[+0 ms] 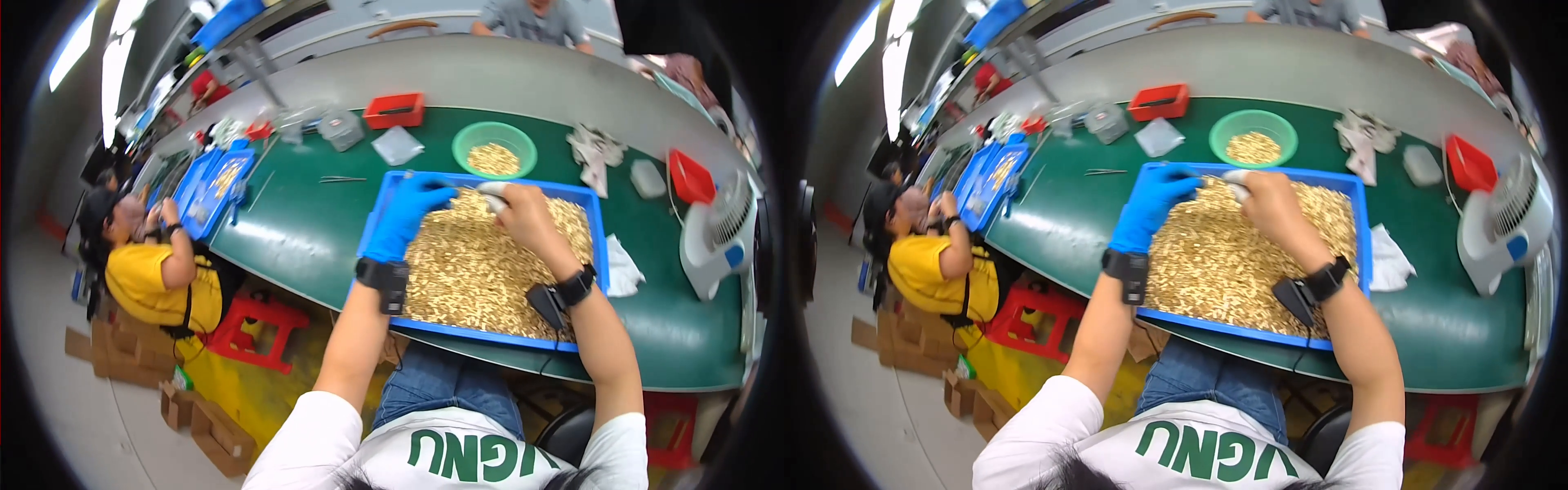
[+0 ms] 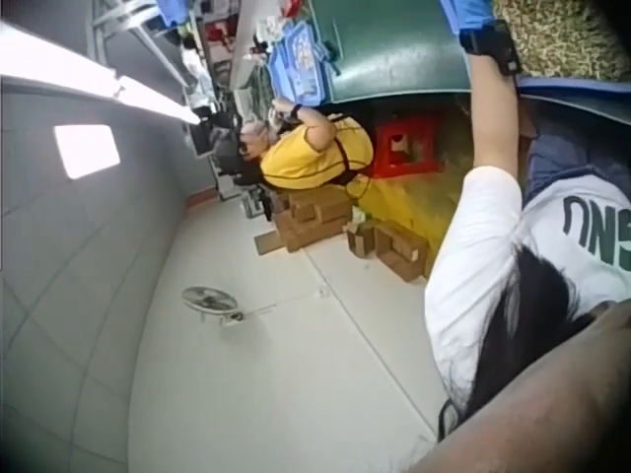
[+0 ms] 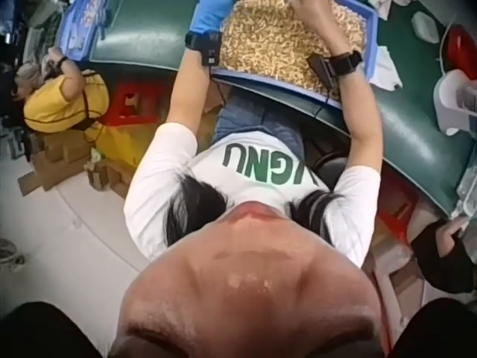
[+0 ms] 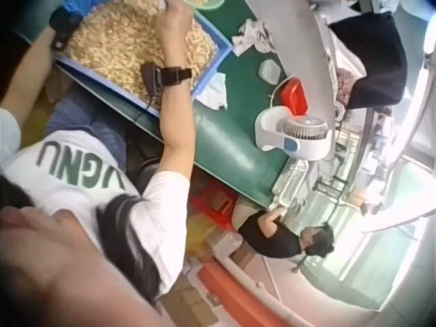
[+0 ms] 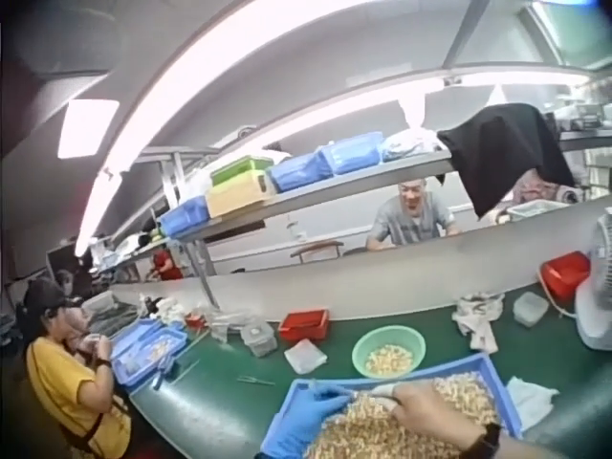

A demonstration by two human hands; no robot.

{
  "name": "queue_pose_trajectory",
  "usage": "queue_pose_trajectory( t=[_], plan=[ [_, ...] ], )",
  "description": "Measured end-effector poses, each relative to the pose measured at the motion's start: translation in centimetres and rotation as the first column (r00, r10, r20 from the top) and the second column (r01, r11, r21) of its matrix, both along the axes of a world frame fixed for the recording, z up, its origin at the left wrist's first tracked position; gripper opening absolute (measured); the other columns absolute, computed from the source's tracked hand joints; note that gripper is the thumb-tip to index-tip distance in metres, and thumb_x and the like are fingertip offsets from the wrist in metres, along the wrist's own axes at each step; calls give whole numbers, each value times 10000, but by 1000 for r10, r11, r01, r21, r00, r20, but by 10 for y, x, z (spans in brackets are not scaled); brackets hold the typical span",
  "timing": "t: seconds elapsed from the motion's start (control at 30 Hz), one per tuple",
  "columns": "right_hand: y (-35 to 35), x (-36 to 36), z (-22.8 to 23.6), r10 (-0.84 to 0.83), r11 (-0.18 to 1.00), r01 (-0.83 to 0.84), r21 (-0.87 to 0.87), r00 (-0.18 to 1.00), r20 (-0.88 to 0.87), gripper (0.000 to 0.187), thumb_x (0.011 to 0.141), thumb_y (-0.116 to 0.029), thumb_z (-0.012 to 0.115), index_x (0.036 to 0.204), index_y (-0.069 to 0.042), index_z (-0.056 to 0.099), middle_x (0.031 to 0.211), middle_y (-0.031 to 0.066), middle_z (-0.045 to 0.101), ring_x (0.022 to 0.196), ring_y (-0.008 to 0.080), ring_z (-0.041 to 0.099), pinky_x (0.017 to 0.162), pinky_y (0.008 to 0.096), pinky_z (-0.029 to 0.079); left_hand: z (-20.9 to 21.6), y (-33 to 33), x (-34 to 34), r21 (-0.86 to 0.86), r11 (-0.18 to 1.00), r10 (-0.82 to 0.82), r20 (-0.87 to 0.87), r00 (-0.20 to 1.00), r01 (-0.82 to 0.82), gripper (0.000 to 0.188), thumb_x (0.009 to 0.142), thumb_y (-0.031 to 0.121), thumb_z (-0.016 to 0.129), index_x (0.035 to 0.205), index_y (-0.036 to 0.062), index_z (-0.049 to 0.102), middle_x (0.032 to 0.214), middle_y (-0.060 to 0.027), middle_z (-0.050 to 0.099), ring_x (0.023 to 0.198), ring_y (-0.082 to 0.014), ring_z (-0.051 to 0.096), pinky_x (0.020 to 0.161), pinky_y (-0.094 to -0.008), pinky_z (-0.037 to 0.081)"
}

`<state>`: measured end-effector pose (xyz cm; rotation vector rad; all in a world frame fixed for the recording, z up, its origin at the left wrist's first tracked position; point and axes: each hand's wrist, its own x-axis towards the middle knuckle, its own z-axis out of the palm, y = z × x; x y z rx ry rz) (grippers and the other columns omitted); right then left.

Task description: The person picks up a small metal component from a blue tray, inserts a tiny pin into it by hand, and places the assembled piece into a green bowl, repeating the process.

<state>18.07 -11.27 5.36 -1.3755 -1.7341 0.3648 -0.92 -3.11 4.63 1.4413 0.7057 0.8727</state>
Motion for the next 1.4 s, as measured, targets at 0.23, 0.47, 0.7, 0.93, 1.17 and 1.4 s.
queue_pose_trajectory(
  t=[0.23, 0.47, 0.7, 0.93, 1.17, 1.4],
  plan=[
    [0, 5, 0, -2, 982, -6, 189, 999, 41, 157, 784, -82, 607, 926, -26, 645, 733, 138, 630, 631, 236, 609, 565, 317, 468, -7, 1, 10, -183, 980, -30, 228, 973, 73, 134, 804, 30, 599, 934, -2, 615, 852, -71, 627, 770, -136, 600, 708, -236, 499],
    [1, 2, -5, 12, 983, -24, 181, 998, 67, 151, 777, -90, 615, 912, -32, 650, 764, 147, 635, 651, 274, 604, 584, 330, 468, -6, -3, 6, -145, 984, -64, 235, 970, 100, 148, 799, 26, 605, 945, -1, 611, 884, -71, 626, 801, -146, 603, 756, -254, 496],
    [-1, 1, -6, -43, 985, 14, 173, 985, 166, 149, 800, -161, 587, 848, -37, 655, 757, 145, 636, 654, 286, 608, 590, 373, 473, 3, -10, 10, 196, 981, 1, -48, 999, 8, 172, 770, 0, 619, 939, -32, 623, 910, -84, 634, 797, -140, 601, 747, -250, 487],
    [0, -1, -2, 27, 945, -150, -290, 922, -387, 165, 856, -144, 564, 895, 2, 629, 635, 32, 585, 508, 68, 501, 469, 224, 408, 17, -27, 26, 142, 988, -74, 104, 992, 59, 246, 755, 24, 636, 997, -17, 622, 906, -85, 634, 845, -125, 580, 784, -249, 462],
    [4, 3, 3, -12, 967, -101, -236, 900, -436, 165, 861, -125, 554, 920, 13, 622, 662, 20, 591, 519, 57, 502, 472, 214, 412, -22, 3, -2, 385, 876, 67, -692, 719, 289, 291, 766, 84, 640, 1040, -2, 594, 902, -66, 632, 816, -148, 586, 767, -243, 457],
    [3, 2, -9, 96, 993, -103, -52, 988, -117, 166, 850, -110, 559, 953, 0, 628, 693, 58, 617, 548, 96, 545, 502, 242, 442, -3, 5, -1, 185, 981, -25, -198, 980, 62, 141, 802, 88, 611, 890, -20, 639, 847, -54, 636, 755, -136, 578, 695, -262, 464]
  ],
)
